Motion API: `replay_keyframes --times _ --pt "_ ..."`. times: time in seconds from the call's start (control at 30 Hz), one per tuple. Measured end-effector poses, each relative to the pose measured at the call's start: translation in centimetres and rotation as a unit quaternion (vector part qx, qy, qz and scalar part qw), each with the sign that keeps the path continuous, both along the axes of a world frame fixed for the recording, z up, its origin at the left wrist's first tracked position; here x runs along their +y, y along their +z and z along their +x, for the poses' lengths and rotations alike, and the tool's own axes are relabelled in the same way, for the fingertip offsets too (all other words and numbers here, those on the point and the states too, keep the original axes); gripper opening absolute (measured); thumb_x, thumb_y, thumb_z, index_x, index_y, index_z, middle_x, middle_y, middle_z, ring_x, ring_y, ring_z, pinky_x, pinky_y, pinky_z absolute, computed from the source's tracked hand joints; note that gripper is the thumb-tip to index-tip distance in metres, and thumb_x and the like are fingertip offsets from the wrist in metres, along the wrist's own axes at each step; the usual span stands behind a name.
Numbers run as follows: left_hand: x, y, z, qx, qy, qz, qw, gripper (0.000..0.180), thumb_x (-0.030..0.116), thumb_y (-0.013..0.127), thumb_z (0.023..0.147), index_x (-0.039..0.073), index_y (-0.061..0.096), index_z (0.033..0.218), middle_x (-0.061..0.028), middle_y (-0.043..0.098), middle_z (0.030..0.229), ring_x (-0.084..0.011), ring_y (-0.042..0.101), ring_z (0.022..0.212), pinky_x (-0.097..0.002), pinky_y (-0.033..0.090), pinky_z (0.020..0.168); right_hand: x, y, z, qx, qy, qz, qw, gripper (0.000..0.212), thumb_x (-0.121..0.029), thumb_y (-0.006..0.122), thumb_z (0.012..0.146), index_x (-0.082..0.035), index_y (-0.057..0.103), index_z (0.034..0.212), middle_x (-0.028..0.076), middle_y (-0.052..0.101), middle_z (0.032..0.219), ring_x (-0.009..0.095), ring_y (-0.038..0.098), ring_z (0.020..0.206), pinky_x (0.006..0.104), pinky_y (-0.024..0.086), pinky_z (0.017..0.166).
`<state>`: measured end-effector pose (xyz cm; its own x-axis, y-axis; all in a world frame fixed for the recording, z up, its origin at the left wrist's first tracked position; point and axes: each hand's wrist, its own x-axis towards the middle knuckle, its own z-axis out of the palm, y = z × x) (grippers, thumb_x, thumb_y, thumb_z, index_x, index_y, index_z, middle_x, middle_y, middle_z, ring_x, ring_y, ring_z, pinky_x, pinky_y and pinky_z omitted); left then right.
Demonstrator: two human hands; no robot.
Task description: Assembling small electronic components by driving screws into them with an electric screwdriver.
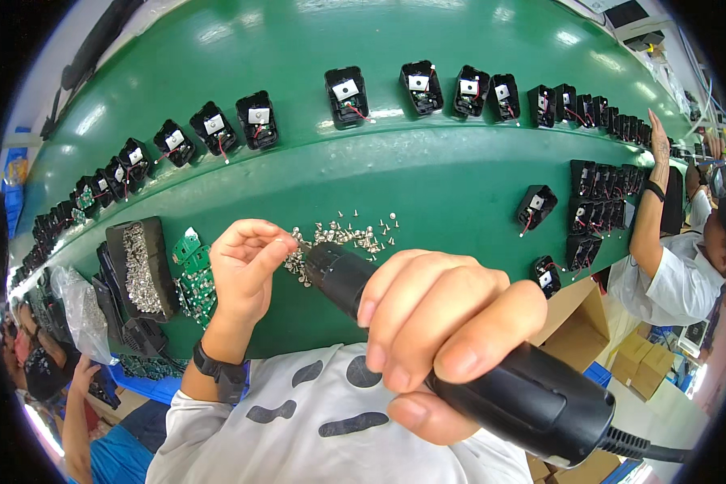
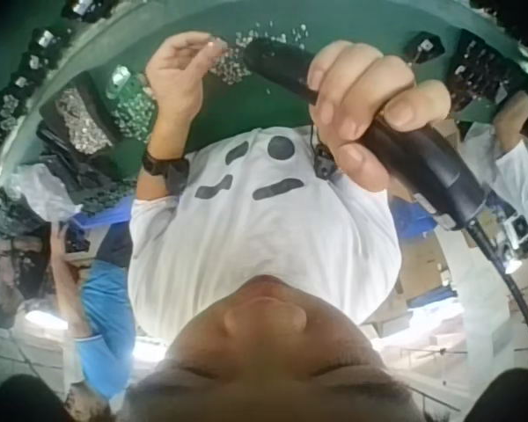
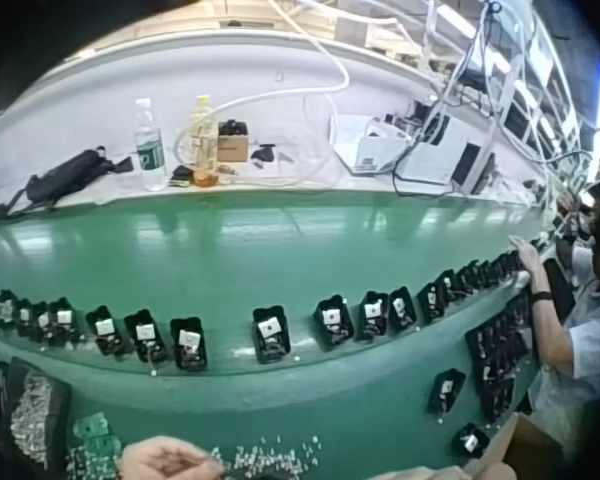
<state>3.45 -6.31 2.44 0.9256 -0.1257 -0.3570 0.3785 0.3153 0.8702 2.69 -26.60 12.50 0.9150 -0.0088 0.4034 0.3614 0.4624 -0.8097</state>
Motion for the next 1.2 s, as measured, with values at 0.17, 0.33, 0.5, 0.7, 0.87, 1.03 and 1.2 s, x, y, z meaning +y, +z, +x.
replay_keyframes --times 0.17,0.33,0.5,0.7,0.87,1.03,1.2 --pt "-0.1 -1.0 -0.2 0.087 -0.047 -0.249 0.964 0.011 0.001 0.066 0.088 0.000 0.067 0.099 -0.0092 0.070 0.086 -0.0163 0.067 0.077 -0.0288 0.054 0.071 0.1 0.1 0.2 -0.024 -0.004 0.031 0.999 0.047 0.002 0.073 0.071 -0.014 0.050 0.108 0.003 0.064 0.086 0.020 0.065 0.073 0.0363 0.050 0.071" --pt "-1.2 -0.4 -0.1 0.168 -0.018 -0.286 0.943 0.011 0.010 0.065 0.092 0.002 0.067 0.100 -0.0075 0.069 0.084 -0.0181 0.065 0.071 -0.0318 0.052 0.068 0.5 0.0 0.6 0.008 -0.025 0.071 0.997 0.042 -0.002 0.071 0.070 -0.014 0.053 0.106 -0.003 0.061 0.079 0.014 0.060 0.074 0.0294 0.044 0.072" --pt "-1.1 -1.4 0.3 0.175 -0.068 -0.400 0.897 0.015 0.018 0.061 0.095 0.005 0.066 0.096 -0.0077 0.069 0.079 -0.0182 0.064 0.069 -0.0328 0.050 0.066 0.7 -0.3 0.9 0.007 -0.021 0.077 0.997 0.043 -0.002 0.070 0.069 -0.014 0.053 0.106 -0.003 0.060 0.079 0.014 0.059 0.073 0.0294 0.044 0.072" --pt "-1.5 -1.7 1.3 0.167 -0.082 -0.417 0.889 0.017 0.018 0.064 0.093 0.003 0.065 0.101 -0.0095 0.070 0.081 -0.0190 0.065 0.072 -0.0310 0.049 0.069 0.4 -0.4 1.9 0.005 -0.005 0.074 0.997 0.043 -0.003 0.070 0.069 -0.014 0.053 0.106 -0.003 0.060 0.080 0.013 0.058 0.074 0.0290 0.044 0.073" --pt "-2.1 -1.1 1.2 0.134 -0.204 -0.254 0.936 0.047 0.013 0.070 0.085 -0.004 0.055 0.127 -0.0139 0.070 0.102 -0.0198 0.067 0.089 -0.0276 0.051 0.079 -0.2 -3.0 6.7 -0.052 -0.030 0.050 0.997 0.046 -0.007 0.064 0.071 -0.009 0.055 0.116 0.002 0.057 0.085 0.018 0.053 0.077 0.0356 0.040 0.078" --pt "-1.2 -0.5 0.1 0.153 -0.177 -0.144 0.961 0.049 0.007 0.071 0.083 -0.004 0.055 0.128 -0.0141 0.070 0.099 -0.0186 0.067 0.086 -0.0263 0.053 0.077 -1.7 -7.4 12.5 -0.054 -0.133 0.029 0.989 0.049 0.007 0.055 0.066 0.004 0.051 0.115 0.013 0.061 0.083 0.022 0.059 0.073 0.0397 0.051 0.074" --pt "1.7 0.4 -0.5 0.038 -0.155 -0.033 0.987 0.036 0.003 0.069 0.085 -0.003 0.061 0.120 -0.0129 0.070 0.096 -0.0165 0.067 0.083 -0.0273 0.054 0.075 -1.8 -9.0 13.8 -0.063 -0.147 0.026 0.987 0.048 0.008 0.054 0.064 0.004 0.053 0.112 0.013 0.061 0.081 0.022 0.059 0.071 0.0378 0.052 0.072"
